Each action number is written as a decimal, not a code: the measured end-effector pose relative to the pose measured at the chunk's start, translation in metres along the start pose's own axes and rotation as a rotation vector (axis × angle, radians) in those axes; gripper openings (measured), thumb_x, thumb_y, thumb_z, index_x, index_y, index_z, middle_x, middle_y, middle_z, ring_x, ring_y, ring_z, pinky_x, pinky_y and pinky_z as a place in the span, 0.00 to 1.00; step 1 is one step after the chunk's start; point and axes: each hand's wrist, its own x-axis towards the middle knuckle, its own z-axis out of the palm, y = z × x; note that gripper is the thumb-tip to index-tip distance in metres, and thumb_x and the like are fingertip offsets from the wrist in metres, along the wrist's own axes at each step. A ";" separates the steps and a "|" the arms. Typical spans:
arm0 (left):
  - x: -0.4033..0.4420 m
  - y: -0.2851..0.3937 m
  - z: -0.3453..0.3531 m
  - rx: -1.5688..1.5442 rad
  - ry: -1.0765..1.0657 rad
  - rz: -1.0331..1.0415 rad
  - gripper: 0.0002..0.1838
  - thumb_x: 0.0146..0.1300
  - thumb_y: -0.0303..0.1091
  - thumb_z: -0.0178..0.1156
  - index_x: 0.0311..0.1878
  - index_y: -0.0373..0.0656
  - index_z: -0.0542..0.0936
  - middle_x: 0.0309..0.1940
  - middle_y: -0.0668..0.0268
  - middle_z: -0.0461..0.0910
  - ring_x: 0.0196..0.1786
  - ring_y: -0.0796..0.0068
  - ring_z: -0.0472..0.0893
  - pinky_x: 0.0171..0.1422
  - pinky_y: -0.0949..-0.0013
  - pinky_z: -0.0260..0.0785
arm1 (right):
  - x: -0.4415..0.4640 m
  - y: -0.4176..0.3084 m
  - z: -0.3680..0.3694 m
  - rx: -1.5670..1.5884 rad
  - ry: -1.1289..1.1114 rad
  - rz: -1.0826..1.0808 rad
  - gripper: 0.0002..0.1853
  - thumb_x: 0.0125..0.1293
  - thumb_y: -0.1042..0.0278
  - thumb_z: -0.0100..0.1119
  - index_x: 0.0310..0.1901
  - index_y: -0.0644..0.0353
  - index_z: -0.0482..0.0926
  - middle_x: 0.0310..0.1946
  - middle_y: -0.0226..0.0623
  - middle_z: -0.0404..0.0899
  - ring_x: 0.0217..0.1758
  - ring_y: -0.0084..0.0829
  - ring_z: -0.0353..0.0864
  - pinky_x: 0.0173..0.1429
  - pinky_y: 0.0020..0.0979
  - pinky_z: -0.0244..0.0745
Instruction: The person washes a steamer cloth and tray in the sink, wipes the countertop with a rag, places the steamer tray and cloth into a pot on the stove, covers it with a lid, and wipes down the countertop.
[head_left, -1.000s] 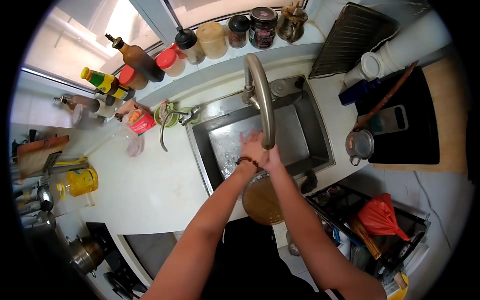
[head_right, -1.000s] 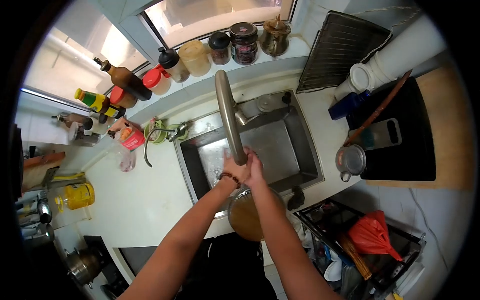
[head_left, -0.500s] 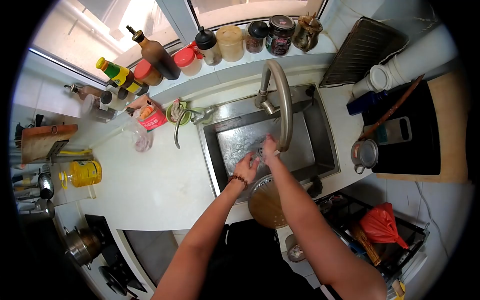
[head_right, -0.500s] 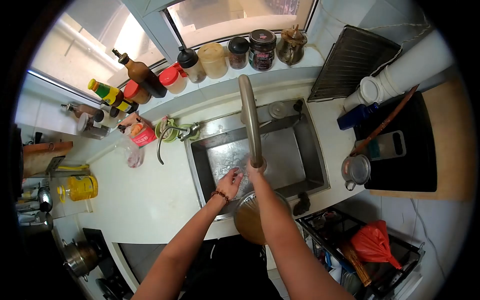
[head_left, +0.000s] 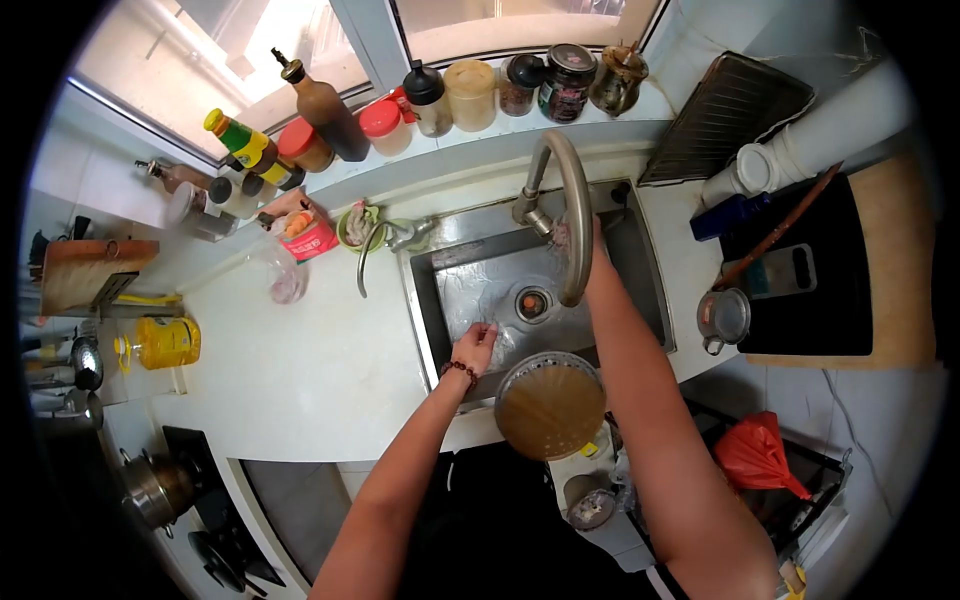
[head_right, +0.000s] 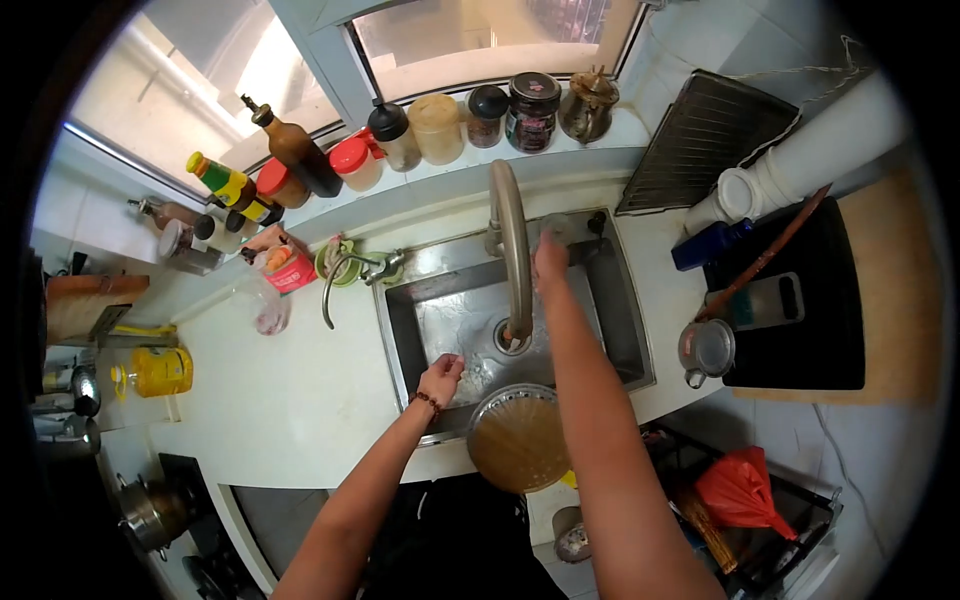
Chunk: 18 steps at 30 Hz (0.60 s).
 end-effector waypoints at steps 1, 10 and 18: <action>0.002 -0.001 -0.001 -0.016 -0.013 0.012 0.27 0.75 0.56 0.56 0.58 0.40 0.82 0.46 0.56 0.88 0.49 0.65 0.86 0.58 0.64 0.76 | -0.003 -0.004 0.003 0.029 -0.032 -0.002 0.20 0.77 0.53 0.54 0.26 0.54 0.75 0.18 0.28 0.69 0.17 0.25 0.68 0.24 0.33 0.63; 0.014 -0.016 0.027 -0.364 -0.036 -0.068 0.22 0.76 0.53 0.58 0.53 0.41 0.81 0.44 0.64 0.86 0.42 0.74 0.84 0.43 0.69 0.75 | -0.101 0.109 -0.003 -0.089 0.117 0.028 0.15 0.71 0.52 0.65 0.37 0.55 0.77 0.23 0.27 0.73 0.19 0.24 0.70 0.21 0.32 0.63; -0.015 0.016 0.043 -0.431 -0.167 -0.062 0.18 0.78 0.50 0.56 0.59 0.49 0.79 0.45 0.69 0.83 0.39 0.79 0.81 0.37 0.72 0.72 | -0.126 0.121 0.034 -0.391 0.262 0.051 0.26 0.73 0.45 0.61 0.23 0.57 0.77 0.17 0.31 0.72 0.13 0.30 0.67 0.18 0.38 0.60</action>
